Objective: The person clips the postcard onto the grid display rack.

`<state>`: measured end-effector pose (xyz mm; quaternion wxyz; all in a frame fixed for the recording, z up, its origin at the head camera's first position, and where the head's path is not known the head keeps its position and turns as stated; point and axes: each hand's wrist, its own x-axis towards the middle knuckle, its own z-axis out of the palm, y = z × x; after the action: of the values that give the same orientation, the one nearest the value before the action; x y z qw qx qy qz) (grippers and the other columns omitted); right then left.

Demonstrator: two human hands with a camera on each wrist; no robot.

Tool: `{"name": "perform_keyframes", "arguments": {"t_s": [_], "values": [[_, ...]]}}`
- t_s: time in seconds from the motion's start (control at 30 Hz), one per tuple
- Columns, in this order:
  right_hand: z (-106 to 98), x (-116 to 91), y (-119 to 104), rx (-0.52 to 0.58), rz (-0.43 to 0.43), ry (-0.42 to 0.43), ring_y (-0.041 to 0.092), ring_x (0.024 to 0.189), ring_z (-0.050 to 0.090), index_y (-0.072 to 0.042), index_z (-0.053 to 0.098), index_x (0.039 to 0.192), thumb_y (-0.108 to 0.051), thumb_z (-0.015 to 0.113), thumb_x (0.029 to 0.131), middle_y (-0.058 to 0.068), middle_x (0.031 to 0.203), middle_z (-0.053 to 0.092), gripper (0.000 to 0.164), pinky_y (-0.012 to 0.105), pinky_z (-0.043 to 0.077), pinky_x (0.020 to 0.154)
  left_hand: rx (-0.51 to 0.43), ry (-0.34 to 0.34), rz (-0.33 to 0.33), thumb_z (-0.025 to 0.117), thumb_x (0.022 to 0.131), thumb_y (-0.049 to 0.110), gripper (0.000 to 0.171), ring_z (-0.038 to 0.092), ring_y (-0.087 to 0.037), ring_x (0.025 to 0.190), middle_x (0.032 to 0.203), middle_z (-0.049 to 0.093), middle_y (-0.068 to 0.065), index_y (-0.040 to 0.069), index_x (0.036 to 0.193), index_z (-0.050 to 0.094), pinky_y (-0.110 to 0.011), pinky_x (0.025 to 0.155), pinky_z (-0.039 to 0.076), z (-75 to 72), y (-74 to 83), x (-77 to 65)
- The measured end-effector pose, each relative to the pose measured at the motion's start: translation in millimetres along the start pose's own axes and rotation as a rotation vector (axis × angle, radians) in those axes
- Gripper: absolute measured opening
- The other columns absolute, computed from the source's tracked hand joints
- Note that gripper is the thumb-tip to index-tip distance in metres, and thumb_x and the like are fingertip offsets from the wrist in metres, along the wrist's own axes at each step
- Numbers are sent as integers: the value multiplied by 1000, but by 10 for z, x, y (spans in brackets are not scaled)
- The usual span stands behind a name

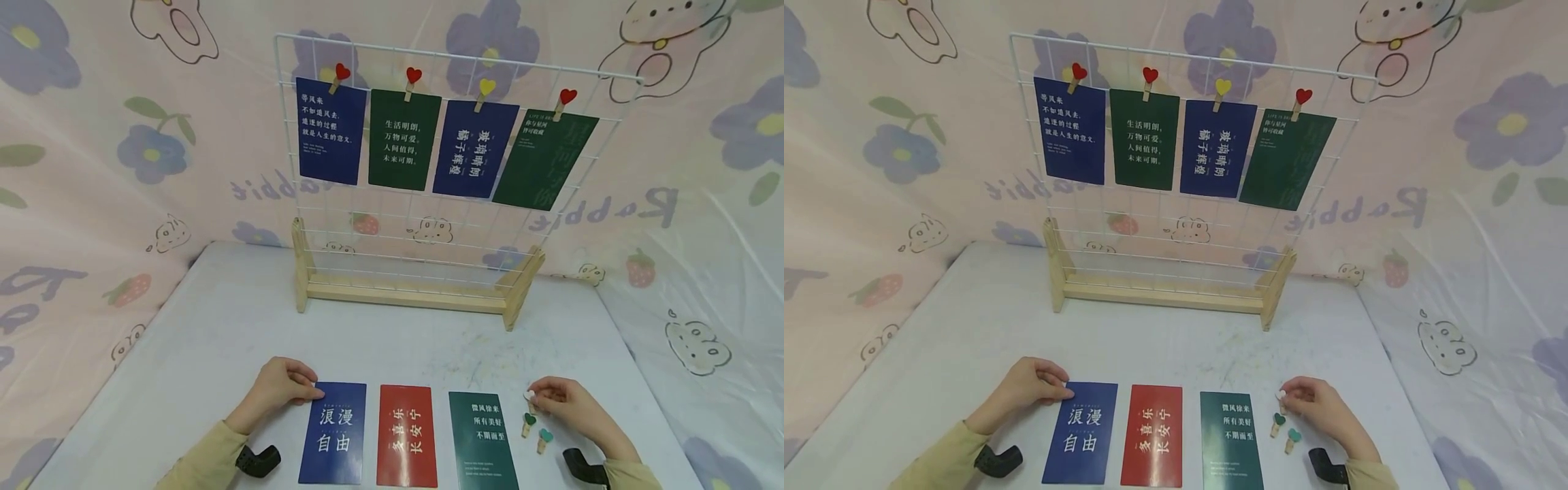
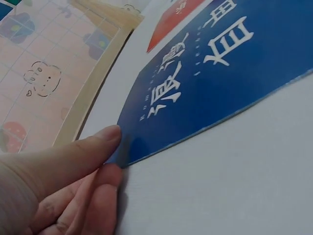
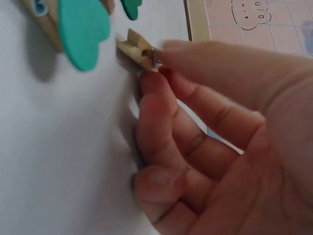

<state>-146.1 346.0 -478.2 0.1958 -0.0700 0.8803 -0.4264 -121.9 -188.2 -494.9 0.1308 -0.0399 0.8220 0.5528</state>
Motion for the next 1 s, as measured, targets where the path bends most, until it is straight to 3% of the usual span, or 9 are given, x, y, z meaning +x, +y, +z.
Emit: {"name": "perform_keyframes", "arguments": {"t_s": [0.2, 0.37, 0.6, 0.87, 1.0], "values": [[36, 33, -57, -64, 10, 35, 14, 70, 54, 2, 65, 101, -17, 67, 91, 6, 86, 63, 22, 24, 50, 61, 44, 30, 42, 89, 63, 8, 30, 61, -16, 54, 65, 64, -4, -2, 82, 69, -29, 50, 54, 20, 7, -17], [40, 51, -79, -94, 18, 46, 15, 70, 54, 0, 66, 100, -18, 67, 91, 5, 85, 63, 20, 24, 49, 60, 18, 35, 45, 88, 64, 5, 28, 60, -16, 53, 63, 63, -4, -2, 82, 68, -28, 49, 53, 18, 24, -30], [-5, 54, -70, -46, 12, 26, 16, 71, 56, 2, 66, 104, -20, 65, 92, 7, 87, 63, 24, 26, 50, 60, 74, 88, 89, 88, 65, 9, 28, 57, -13, 58, 64, 61, -2, 0, 81, 67, -23, 53, 48, -57, 32, -28], [-24, 41, -63, 21, -11, -8, 17, 72, 59, 5, 64, 104, -15, 64, 93, 10, 88, 65, 24, 27, 51, 61, -21, -30, 125, 82, 73, 5, 29, 61, -15, 64, 73, 65, -7, -7, 89, 61, -25, 57, 52, -195, 20, -7], [-54, 66, -107, 25, -46, -12, 18, 72, 60, 6, 63, 105, -15, 62, 94, 11, 89, 65, 23, 28, 51, 61, -81, -87, 94, 79, 78, 5, 30, 61, -17, 64, 72, 66, -8, -8, 93, 58, -28, 58, 54, -242, 46, 7]]}}
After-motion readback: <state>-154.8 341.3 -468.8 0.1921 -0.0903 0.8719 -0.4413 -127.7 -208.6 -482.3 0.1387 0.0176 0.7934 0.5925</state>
